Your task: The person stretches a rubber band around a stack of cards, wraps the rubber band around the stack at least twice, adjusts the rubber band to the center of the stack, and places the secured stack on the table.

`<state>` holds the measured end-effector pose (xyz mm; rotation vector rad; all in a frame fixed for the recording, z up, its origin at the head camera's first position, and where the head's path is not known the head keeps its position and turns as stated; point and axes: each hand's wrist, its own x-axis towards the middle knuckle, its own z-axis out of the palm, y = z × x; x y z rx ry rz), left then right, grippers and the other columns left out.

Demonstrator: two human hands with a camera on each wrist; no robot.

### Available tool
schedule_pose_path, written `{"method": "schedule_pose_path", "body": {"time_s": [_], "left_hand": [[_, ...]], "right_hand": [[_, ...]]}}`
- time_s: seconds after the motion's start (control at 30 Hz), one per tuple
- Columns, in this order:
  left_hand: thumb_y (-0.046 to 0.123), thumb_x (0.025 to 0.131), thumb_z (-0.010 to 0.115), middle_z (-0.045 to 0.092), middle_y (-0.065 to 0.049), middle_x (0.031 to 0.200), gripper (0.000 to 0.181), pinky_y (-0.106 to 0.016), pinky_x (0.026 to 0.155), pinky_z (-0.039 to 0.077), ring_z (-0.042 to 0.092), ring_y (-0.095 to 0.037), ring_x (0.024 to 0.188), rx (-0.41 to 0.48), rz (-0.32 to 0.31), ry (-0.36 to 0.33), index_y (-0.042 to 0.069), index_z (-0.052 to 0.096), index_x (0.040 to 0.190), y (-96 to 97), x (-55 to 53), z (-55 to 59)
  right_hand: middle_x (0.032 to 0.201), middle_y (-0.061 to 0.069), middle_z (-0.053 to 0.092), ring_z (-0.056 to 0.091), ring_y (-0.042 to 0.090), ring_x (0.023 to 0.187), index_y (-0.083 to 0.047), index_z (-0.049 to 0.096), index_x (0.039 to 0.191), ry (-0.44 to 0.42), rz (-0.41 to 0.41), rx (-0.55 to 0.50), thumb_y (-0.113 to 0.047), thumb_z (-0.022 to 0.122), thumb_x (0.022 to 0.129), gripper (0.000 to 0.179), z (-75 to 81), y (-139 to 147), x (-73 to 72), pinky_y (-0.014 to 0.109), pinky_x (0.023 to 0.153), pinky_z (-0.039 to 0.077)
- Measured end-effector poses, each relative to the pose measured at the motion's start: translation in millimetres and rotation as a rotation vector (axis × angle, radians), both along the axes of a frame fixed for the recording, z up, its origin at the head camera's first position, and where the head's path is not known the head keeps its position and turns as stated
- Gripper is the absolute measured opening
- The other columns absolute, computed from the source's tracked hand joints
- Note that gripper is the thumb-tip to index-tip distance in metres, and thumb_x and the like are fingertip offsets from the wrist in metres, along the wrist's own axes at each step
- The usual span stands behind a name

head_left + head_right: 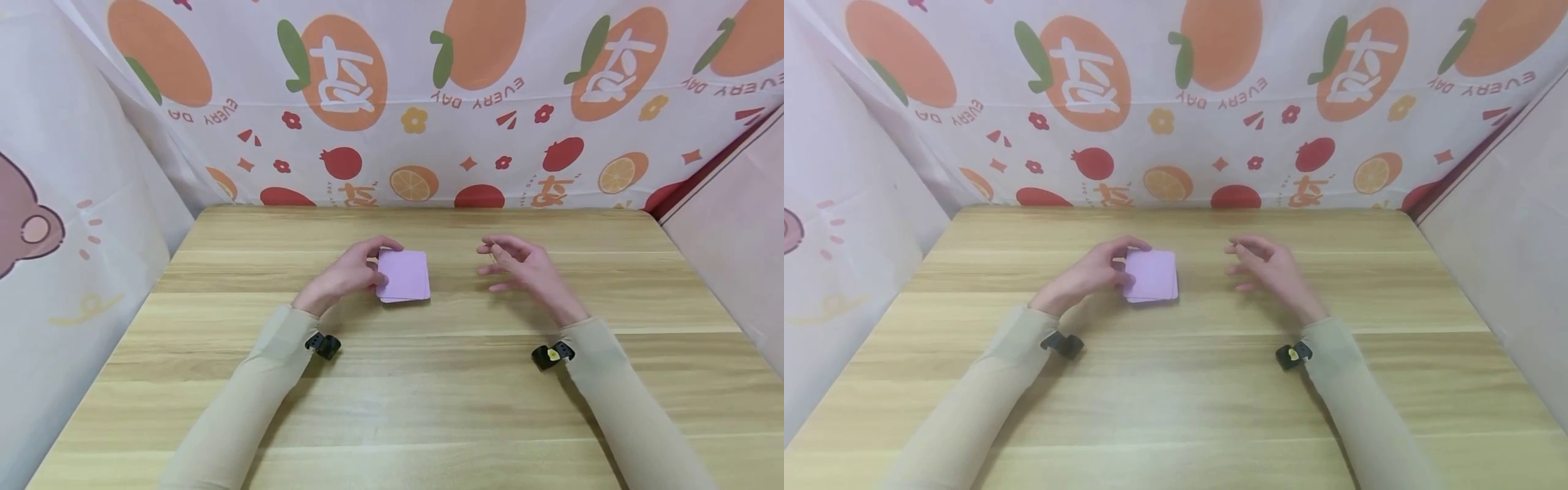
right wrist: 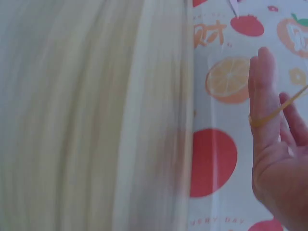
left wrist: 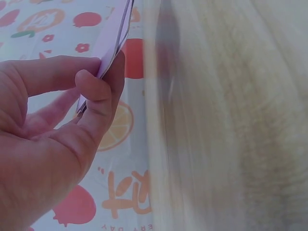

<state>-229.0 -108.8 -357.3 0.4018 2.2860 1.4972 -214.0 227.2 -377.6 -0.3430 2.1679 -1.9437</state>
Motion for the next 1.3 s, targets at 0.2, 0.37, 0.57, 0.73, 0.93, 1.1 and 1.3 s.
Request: {"method": "schedule_pose_path", "body": {"time_s": [0.2, 0.37, 0.57, 0.73, 0.93, 1.1, 1.3], "left_hand": [[-0.013, 0.081, 0.061, 0.049, -0.014, 0.123, 0.057, -0.034, 0.071, 0.05, 0.053, -0.03, 0.098, 0.025, 0.006, -0.014, 0.015, 0.056, 0.131, 3.0, -0.3, 2.2], [-0.014, 0.082, 0.06, 0.046, -0.013, 0.125, 0.059, -0.035, 0.069, 0.049, 0.055, -0.027, 0.091, 0.054, 0.01, -0.022, 0.014, 0.055, 0.134, 4.7, 0.5, 3.8], [-0.015, 0.084, 0.062, 0.046, -0.014, 0.127, 0.06, -0.033, 0.069, 0.051, 0.057, -0.024, 0.084, 0.091, -0.022, 0.001, 0.011, 0.053, 0.137, 6.7, 2.4, 3.7], [-0.015, 0.085, 0.063, 0.048, -0.013, 0.127, 0.059, -0.029, 0.067, 0.051, 0.057, -0.022, 0.08, 0.115, -0.033, 0.011, 0.01, 0.052, 0.137, 7.5, 3.5, 1.2], [-0.015, 0.086, 0.062, 0.049, -0.013, 0.128, 0.058, -0.025, 0.067, 0.051, 0.058, -0.021, 0.079, 0.173, -0.031, -0.008, 0.011, 0.052, 0.137, 7.4, 6.7, 0.2], [-0.013, 0.087, 0.063, 0.052, -0.013, 0.125, 0.057, -0.028, 0.07, 0.052, 0.06, -0.022, 0.082, 0.201, -0.039, -0.027, 0.014, 0.053, 0.136, 9.4, 12.7, -0.2], [-0.013, 0.088, 0.062, 0.051, -0.013, 0.128, 0.056, -0.03, 0.074, 0.054, 0.063, -0.024, 0.093, 0.24, -0.069, -0.049, 0.014, 0.052, 0.136, 12.1, 16.5, -4.4]], "right_hand": [[0.134, 0.021, 0.054, 0.067, 0.032, 0.102, -0.008, 0.052, 0.139, 0.007, -0.042, -0.015, -0.032, 0.058, 0.1, 0.046, 2.5, -17, 2.5, 0.044, 0.073, 0.058], [0.134, 0.019, 0.054, 0.067, 0.033, 0.102, -0.009, 0.052, 0.14, 0.009, -0.042, -0.035, -0.031, 0.059, 0.099, 0.047, 7.9, -31, 3.3, 0.045, 0.073, 0.058], [0.136, 0.021, 0.053, 0.067, 0.034, 0.101, -0.011, 0.052, 0.14, 0.023, -0.031, -0.002, -0.028, 0.063, 0.098, 0.046, 9.6, -47, 2.7, 0.043, 0.071, 0.059], [0.135, 0.023, 0.053, 0.066, 0.038, 0.101, -0.009, 0.053, 0.137, 0.023, -0.024, 0.003, -0.023, 0.067, 0.096, 0.046, 8.1, -58, 4.4, 0.043, 0.071, 0.059], [0.133, 0.017, 0.054, 0.065, 0.039, 0.101, -0.008, 0.051, 0.139, 0.027, 0.007, -0.001, -0.018, 0.067, 0.095, 0.048, 7.9, -68, 7.2, 0.045, 0.07, 0.059], [0.131, 0.011, 0.056, 0.067, 0.032, 0.098, -0.01, 0.051, 0.14, 0.02, 0.009, 0.009, -0.02, 0.07, 0.093, 0.052, 7.6, -74, 9.6, 0.048, 0.07, 0.058], [0.13, 0.01, 0.056, 0.066, 0.031, 0.096, -0.011, 0.052, 0.14, 0.018, 0.02, 0.018, -0.019, 0.072, 0.091, 0.053, 4.1, -77, 11.3, 0.049, 0.07, 0.058]]}}
